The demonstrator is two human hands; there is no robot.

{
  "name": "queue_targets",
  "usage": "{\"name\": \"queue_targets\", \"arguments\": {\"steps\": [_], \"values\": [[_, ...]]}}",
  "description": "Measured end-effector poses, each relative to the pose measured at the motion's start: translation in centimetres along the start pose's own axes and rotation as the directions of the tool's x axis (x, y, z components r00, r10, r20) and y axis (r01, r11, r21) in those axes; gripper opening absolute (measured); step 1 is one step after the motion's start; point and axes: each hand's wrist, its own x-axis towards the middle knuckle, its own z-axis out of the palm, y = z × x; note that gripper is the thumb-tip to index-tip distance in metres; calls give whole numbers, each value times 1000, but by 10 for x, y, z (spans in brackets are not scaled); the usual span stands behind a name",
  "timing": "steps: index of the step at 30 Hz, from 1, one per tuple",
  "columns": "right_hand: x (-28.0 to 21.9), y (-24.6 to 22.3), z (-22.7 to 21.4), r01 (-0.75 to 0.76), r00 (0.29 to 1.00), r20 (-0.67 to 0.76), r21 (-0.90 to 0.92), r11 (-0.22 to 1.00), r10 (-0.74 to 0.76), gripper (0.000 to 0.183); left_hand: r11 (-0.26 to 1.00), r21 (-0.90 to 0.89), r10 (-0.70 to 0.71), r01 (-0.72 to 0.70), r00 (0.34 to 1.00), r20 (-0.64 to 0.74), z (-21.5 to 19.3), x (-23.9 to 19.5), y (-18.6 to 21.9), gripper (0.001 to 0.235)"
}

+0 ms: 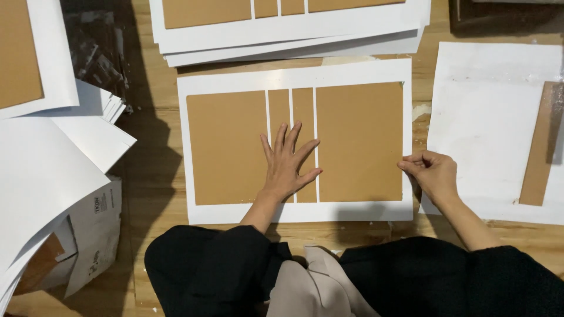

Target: Applying glue to cardboard strips using a roller and adhering them to a white backing sheet to create a structured folder or cover.

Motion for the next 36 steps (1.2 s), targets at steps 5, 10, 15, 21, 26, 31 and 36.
{"name": "queue_targets", "arguments": {"steps": [5, 10, 15, 21, 26, 31, 36], "values": [[4, 7, -1, -18, 1000, -7, -9, 1000, 17, 20, 1000, 10, -9, 9, 1000, 12, -4, 1, 2, 54], [4, 3, 1, -15, 1000, -1, -45, 999, 15, 21, 1000, 19, -15, 14, 1000, 17, -2, 0, 1, 54], [10, 11, 1, -16, 999, 25, -193, 981, 21, 20, 999, 53, -9, 10, 1000, -16, 2, -4, 0, 54], [31, 32, 5, 1, 1000, -11, -279, 960, -4, 16, 998, 25, -62, 60, 995, 75, -1, -4, 2, 73], [28, 34, 19, -111, 989, -118, -232, 966, 86, 16, 998, -7, -68, 69, 989, 132, 1, -17, 9, 80], [47, 65, 36, -181, 970, -200, -197, 964, 141, 17, 997, 30, -77, 72, 973, 218, -15, -21, 19, 78], [38, 53, 42, -214, 967, -173, -162, 963, 186, 19, 968, 220, -197, 121, 909, 368, -27, -12, 32, 79]]}}
